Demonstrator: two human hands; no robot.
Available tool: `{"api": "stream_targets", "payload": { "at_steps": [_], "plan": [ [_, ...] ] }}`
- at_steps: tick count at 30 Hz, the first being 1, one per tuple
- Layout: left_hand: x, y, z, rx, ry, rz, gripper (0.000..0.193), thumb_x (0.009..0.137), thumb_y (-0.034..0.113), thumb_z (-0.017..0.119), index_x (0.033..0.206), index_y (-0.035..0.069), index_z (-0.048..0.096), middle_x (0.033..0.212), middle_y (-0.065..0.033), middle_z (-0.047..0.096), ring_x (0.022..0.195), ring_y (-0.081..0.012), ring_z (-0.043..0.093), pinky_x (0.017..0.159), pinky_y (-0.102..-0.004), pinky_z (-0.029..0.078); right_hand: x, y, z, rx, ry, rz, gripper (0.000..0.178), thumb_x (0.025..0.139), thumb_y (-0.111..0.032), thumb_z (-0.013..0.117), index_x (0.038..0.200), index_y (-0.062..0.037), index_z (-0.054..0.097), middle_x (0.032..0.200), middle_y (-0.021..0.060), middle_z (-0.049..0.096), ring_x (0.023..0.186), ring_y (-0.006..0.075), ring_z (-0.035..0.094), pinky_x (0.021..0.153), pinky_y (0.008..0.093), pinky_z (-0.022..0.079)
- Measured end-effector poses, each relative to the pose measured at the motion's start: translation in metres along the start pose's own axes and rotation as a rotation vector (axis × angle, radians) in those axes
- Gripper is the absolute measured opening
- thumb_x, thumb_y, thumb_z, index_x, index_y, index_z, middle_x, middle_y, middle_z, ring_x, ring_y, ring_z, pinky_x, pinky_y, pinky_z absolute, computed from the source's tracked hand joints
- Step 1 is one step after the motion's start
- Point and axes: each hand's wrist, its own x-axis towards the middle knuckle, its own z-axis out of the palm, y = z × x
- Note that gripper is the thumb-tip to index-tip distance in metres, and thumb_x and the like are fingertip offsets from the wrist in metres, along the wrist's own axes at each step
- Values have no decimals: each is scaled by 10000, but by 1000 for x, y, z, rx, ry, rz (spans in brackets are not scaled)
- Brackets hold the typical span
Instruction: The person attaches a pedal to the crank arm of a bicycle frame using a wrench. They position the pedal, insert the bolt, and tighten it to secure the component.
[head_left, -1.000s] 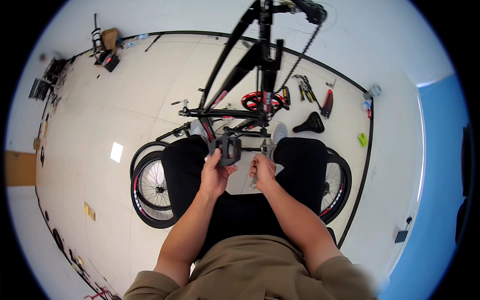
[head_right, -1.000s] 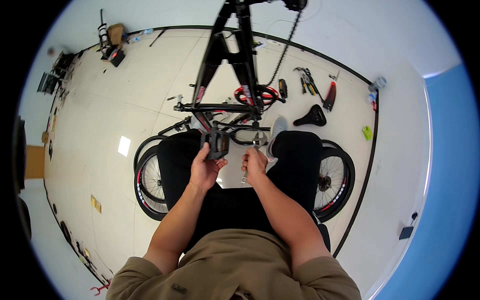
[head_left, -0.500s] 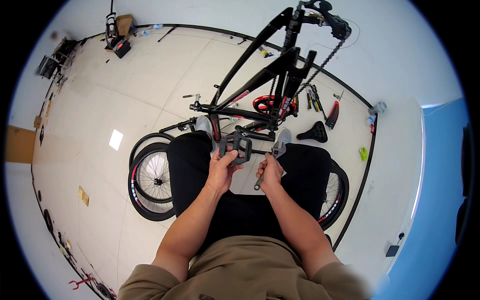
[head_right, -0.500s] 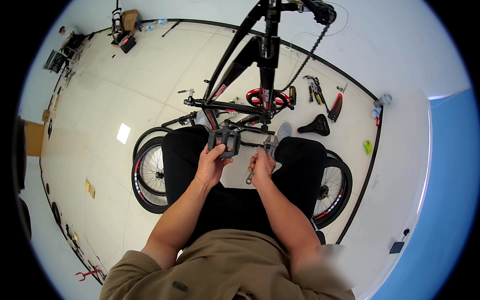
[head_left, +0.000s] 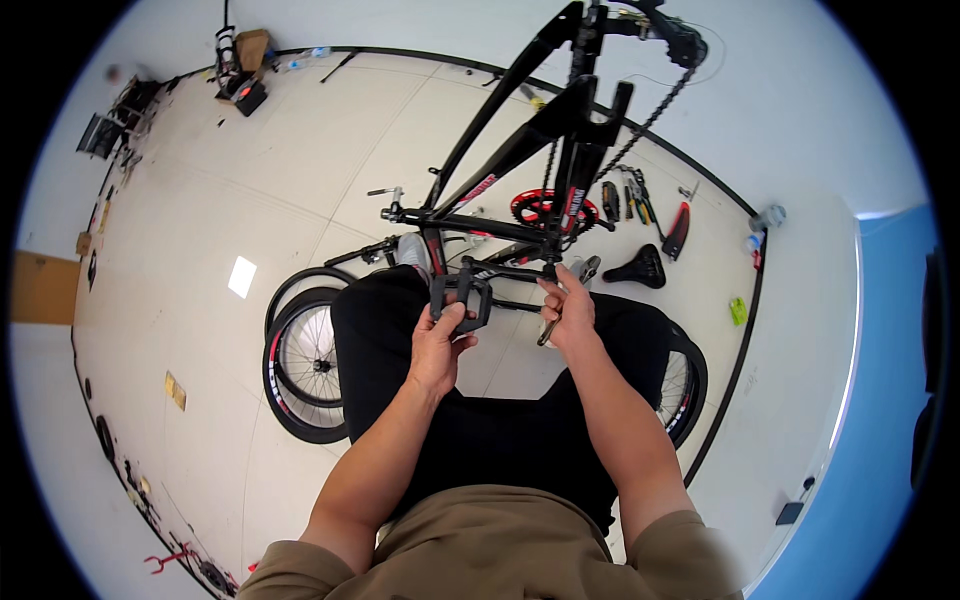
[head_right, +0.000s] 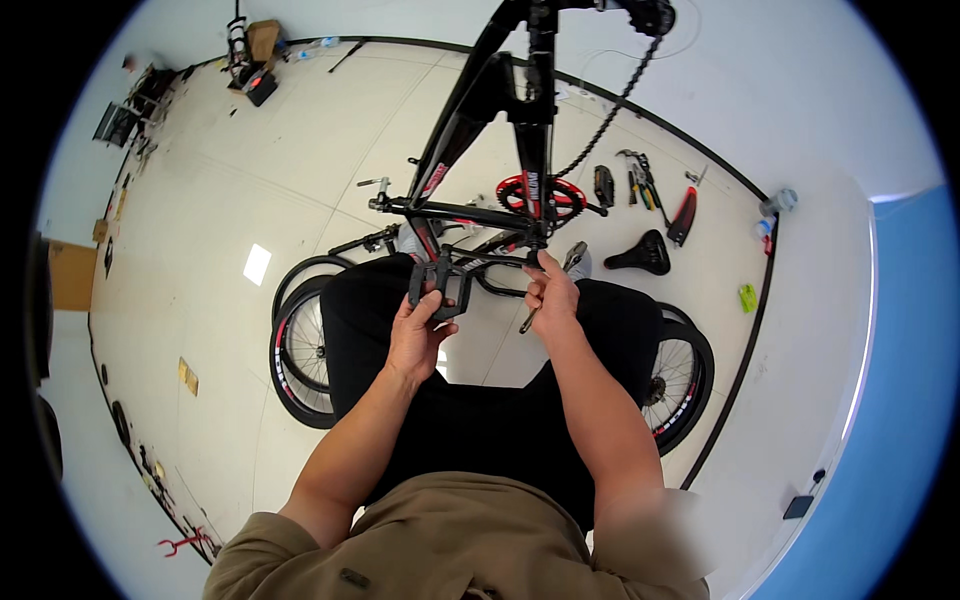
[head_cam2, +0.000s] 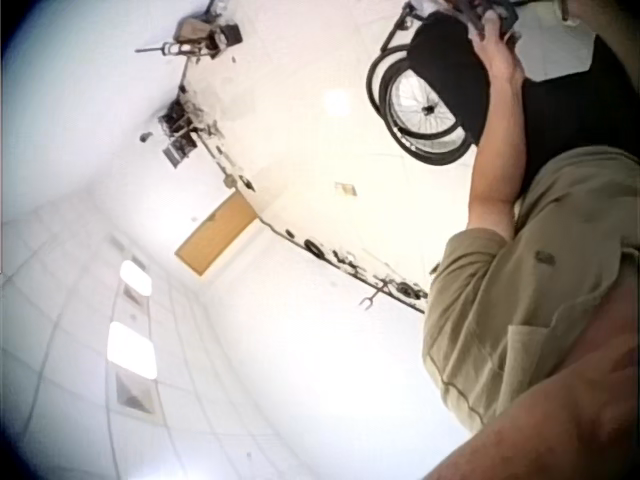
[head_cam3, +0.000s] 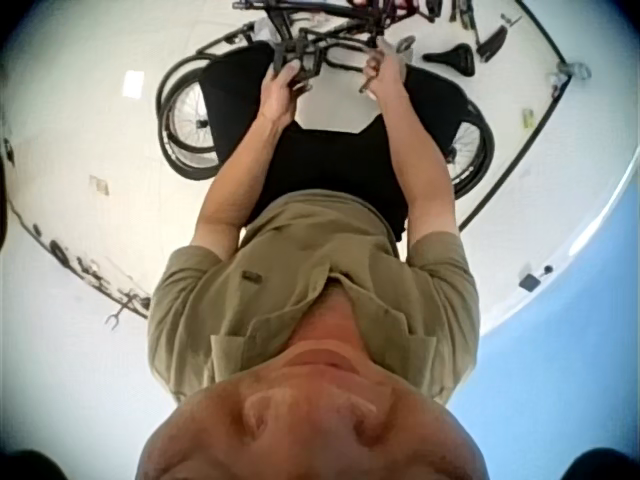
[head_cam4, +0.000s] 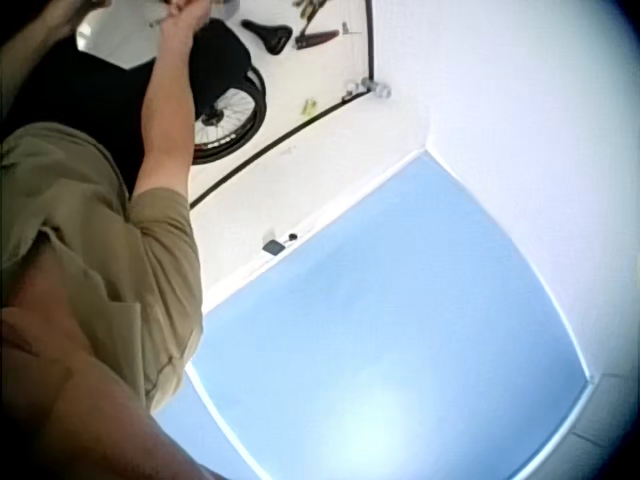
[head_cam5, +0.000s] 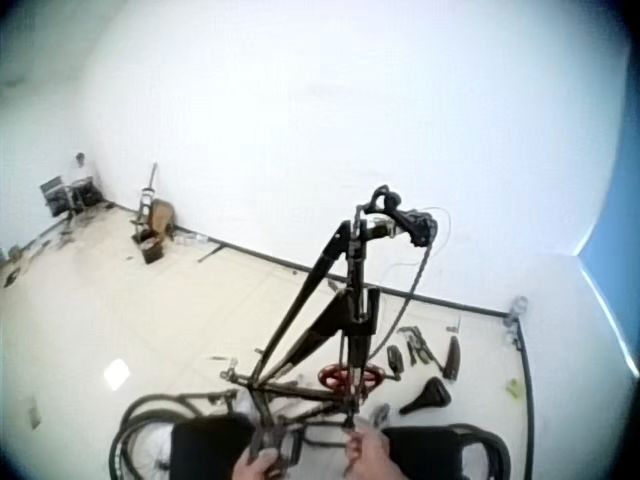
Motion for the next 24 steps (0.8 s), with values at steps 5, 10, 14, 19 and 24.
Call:
{"api": "stream_targets", "payload": {
  "at_steps": [5,10,14,19,24],
  "plan": [
    [6,-1,-2,-15,46,7,292,944,182,683,1214,130,585,1049,-25,648,987,-148,634,731,-344,548,13,10,7,55,-144,74,236,925,-247,718,994,-44,619,892,52,598,558,70,419,410,212,296],
    [11,-8,-9,21,35,11,291,959,202,663,1228,143,568,1047,-54,650,986,-171,630,768,-383,553,36,12,4,36,-278,114,161,958,-187,670,940,-27,660,768,5,513,583,76,445,426,214,316],
    [4,-5,-3,56,84,52,397,949,184,676,1314,117,538,1124,-39,642,988,-172,647,692,-348,567,37,9,3,-6,-288,99,126,965,-155,656,964,-29,651,786,17,575,601,79,480,430,214,330],
    [-9,-8,-5,415,79,416,580,892,179,704,1430,116,496,1428,-127,484,1245,-257,524,963,-408,484,35,10,4,20,-265,82,115,970,-154,656,978,-40,642,918,56,684,625,90,521,439,214,342],
    [-42,6,16,1330,-157,1028,546,781,88,731,1312,73,607,1499,-215,405,1386,-378,390,1131,-426,346,28,10,11,-9,-236,48,117,982,-166,643,997,-50,639,927,59,693,656,97,555,449,217,345]
  ]
}}
